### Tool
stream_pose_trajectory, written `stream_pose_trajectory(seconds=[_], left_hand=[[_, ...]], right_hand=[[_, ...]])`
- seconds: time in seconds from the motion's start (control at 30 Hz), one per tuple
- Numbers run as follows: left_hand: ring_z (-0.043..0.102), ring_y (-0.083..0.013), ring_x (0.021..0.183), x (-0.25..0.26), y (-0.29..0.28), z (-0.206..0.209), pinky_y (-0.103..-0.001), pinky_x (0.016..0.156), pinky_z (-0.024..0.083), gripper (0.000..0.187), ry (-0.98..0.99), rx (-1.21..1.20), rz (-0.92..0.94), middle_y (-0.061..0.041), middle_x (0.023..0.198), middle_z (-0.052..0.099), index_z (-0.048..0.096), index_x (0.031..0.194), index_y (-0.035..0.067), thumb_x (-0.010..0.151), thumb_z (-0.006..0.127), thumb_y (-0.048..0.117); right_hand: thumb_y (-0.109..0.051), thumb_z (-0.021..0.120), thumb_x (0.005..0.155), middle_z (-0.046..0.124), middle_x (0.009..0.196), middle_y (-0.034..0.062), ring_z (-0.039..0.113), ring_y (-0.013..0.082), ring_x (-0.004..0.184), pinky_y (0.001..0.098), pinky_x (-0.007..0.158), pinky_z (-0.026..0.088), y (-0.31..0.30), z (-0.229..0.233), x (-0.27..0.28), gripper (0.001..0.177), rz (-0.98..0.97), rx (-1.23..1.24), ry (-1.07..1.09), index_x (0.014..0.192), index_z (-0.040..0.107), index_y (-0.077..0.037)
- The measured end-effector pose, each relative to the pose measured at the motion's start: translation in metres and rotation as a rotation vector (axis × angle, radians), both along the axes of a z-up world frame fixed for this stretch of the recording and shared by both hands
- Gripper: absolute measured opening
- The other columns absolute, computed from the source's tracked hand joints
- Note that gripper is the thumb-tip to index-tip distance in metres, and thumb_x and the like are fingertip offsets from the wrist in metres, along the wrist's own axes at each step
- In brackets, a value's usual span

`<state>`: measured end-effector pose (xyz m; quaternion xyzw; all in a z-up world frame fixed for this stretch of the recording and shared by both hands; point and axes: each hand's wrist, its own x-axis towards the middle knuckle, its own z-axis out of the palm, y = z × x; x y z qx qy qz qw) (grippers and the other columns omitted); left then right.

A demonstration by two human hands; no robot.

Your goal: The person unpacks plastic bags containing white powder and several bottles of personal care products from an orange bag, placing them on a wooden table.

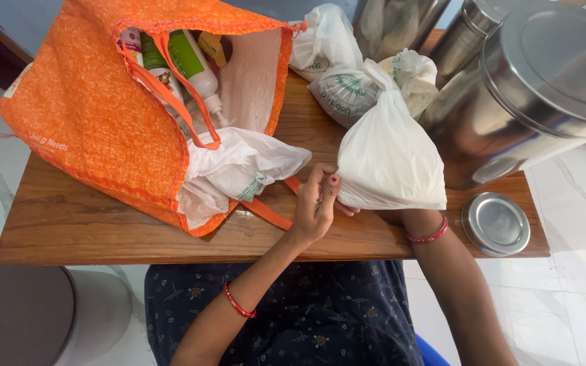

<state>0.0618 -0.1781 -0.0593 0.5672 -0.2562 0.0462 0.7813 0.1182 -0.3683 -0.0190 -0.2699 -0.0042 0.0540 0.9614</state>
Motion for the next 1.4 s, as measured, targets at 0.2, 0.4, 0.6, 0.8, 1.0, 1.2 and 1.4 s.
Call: stream_pose_trajectory(seconds=[0.2,0.4,0.6,0.8,1.0,1.2,1.4], left_hand=[[0.076,-0.0196,0.069,0.000,0.001,0.001,-0.028,0.057,0.065,0.039,-0.018,0.017,0.031,-0.015,0.080,0.073,0.051,0.111,-0.002,0.114,0.035,0.033],[0.076,-0.0187,0.063,0.003,0.000,-0.001,-0.026,0.050,0.063,0.040,-0.003,0.029,0.095,-0.014,0.075,0.072,0.051,0.108,-0.001,0.113,0.034,0.035],[0.067,-0.0138,0.054,0.004,-0.001,-0.007,-0.024,0.046,0.058,0.042,0.024,0.107,0.278,-0.007,0.066,0.061,0.056,0.104,0.000,0.113,0.035,0.036],[0.050,-0.0149,0.045,0.011,-0.001,-0.024,-0.034,0.046,0.037,0.046,0.048,0.376,0.628,-0.004,0.052,0.046,0.059,0.094,0.001,0.114,0.034,0.034],[0.067,-0.0225,0.068,-0.004,-0.002,-0.011,-0.039,0.067,0.052,0.052,0.067,0.456,0.652,-0.012,0.076,0.065,0.063,0.114,-0.001,0.106,0.046,0.048],[0.059,-0.0396,0.119,-0.013,-0.001,0.017,-0.047,0.094,0.052,0.093,-0.282,0.736,0.707,-0.033,0.132,0.055,0.049,0.138,-0.007,0.083,0.076,0.063],[0.061,-0.0337,0.112,0.001,-0.006,0.015,-0.047,0.092,0.052,0.078,-0.297,0.893,0.676,-0.020,0.119,0.064,0.062,0.122,0.001,0.069,0.088,0.052]], right_hand=[[-0.006,0.068,0.101,0.066,0.096,0.0010,0.059,0.0089,0.080,0.0246,0.071,0.048,-0.001,0.002,-0.005,0.013,0.032,-0.009,0.009,0.111,0.070,0.001],[-0.006,0.068,0.101,0.066,0.095,0.0003,0.058,0.0080,0.079,0.0237,0.070,0.047,-0.001,0.002,-0.010,0.012,0.109,-0.003,0.037,0.110,0.070,0.001],[-0.005,0.068,0.101,0.065,0.094,-0.0004,0.056,0.0070,0.077,0.0227,0.069,0.046,-0.006,-0.013,0.003,0.011,0.101,-0.039,0.035,0.109,0.070,0.002],[-0.004,0.068,0.100,0.065,0.093,-0.0011,0.055,0.0061,0.076,0.0218,0.068,0.045,0.000,-0.011,0.054,0.010,-0.527,-0.800,-0.346,0.109,0.071,0.002],[-0.003,0.071,0.100,0.061,0.093,-0.0018,0.052,0.0056,0.076,0.0202,0.067,0.042,-0.003,0.000,0.044,0.011,-0.569,-1.267,-0.698,0.107,0.070,0.005],[-0.009,0.074,0.098,0.065,0.080,-0.0010,0.054,0.0048,0.068,0.0216,0.061,0.044,-0.018,0.002,0.047,0.015,-0.298,-1.279,-0.504,0.108,0.074,0.001],[-0.010,0.074,0.096,0.069,0.079,0.0000,0.062,0.0055,0.067,0.0229,0.061,0.051,-0.032,0.009,0.031,0.019,-0.174,-1.369,-0.528,0.110,0.071,0.001]])
